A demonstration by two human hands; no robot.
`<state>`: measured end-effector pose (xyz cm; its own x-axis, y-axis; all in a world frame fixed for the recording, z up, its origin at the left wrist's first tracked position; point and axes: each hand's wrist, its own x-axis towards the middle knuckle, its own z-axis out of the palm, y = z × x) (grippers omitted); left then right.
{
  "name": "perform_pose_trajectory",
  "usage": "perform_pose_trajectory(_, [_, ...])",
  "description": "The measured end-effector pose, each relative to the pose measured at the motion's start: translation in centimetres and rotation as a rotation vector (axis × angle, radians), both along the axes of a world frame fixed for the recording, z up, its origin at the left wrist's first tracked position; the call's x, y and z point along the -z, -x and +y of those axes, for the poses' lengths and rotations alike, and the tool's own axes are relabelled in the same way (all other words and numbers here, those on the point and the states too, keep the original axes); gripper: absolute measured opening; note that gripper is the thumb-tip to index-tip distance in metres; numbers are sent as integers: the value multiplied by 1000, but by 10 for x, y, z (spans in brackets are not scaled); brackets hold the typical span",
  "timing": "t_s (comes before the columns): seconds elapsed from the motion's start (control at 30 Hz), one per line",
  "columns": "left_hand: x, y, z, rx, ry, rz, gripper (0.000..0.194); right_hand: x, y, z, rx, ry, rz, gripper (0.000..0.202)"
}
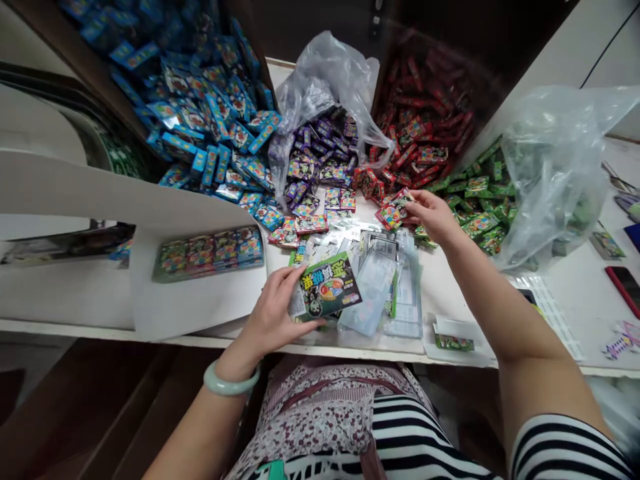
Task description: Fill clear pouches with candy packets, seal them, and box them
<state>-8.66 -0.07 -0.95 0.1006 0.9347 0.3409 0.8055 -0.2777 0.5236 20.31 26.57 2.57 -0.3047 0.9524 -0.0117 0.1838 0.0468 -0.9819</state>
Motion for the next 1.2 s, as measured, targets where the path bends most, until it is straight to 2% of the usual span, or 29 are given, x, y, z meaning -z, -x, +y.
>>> perform_pose_trajectory(0.1, [-2, -2, 0, 5, -18, 5, 98, -2, -13, -36, -98, 127, 106, 44])
perform_pose_trajectory(0.17, [-4, -2, -1, -4, -36, 8, 98, -4, -20, -49, -198, 108, 45, 40])
perform_pose_trajectory(0.27, [-8, -1, -2, -23, -50, 6, 97, -9, -17, -60, -520, -98, -212, 23])
perform_pose_trajectory(0.37, [-11, -6, -1, -32, -38, -3, 97, -13, 4, -75, -914, -336, -539, 24])
perform_pose_trajectory(0.43, [-12, -10, 0, -25, -35, -6, 97, -14, 18, -86, -1024, -480, -718, 28])
perform_pose_trajectory(0.5, [-12, -11, -2, -22, -37, -3, 97, -14, 21, -96, -944, -604, -801, 36])
perform_pose_trajectory(0.57, [-11, -9, -4, -36, -41, 5, 97, -12, 12, -102, -722, -637, -810, 41])
perform_pose_trajectory(0.63, [-8, -4, -6, -54, -43, 15, 98, -6, -2, -108, -476, -551, -859, 37])
perform_pose_trajectory(0.7, [-6, -2, -5, -59, -46, 23, 99, 5, -10, -120, -329, -434, -941, 46])
perform_pose_trajectory(0.8, [-3, -6, -1, -46, -55, 38, 99, 24, 0, -143, -276, -403, -1053, 66])
perform_pose_trajectory(0.87, [-2, -10, 1, -37, -58, 54, 99, 34, 11, -153, -251, -441, -1118, 62])
perform_pose_trajectory(0.93, [-2, -11, 1, -38, -51, 73, 99, 36, 15, -154, -235, -453, -1135, 51])
perform_pose_trajectory(1.0, [-1, -8, -3, -53, -40, 94, 99, 29, 8, -149, -213, -508, -1040, 47])
perform_pose_trajectory(1.1, [1, -3, -8, -52, -30, 122, 100, 3, -13, -143, -154, -750, -758, 58])
perform_pose_trajectory(1.13, [2, -3, -9, -36, -28, 125, 101, -8, -18, -144, -178, -830, -686, 60])
perform_pose_trajectory(1.2, [4, -4, -9, 10, -29, 124, 104, -28, -22, -150, -324, -938, -618, 60])
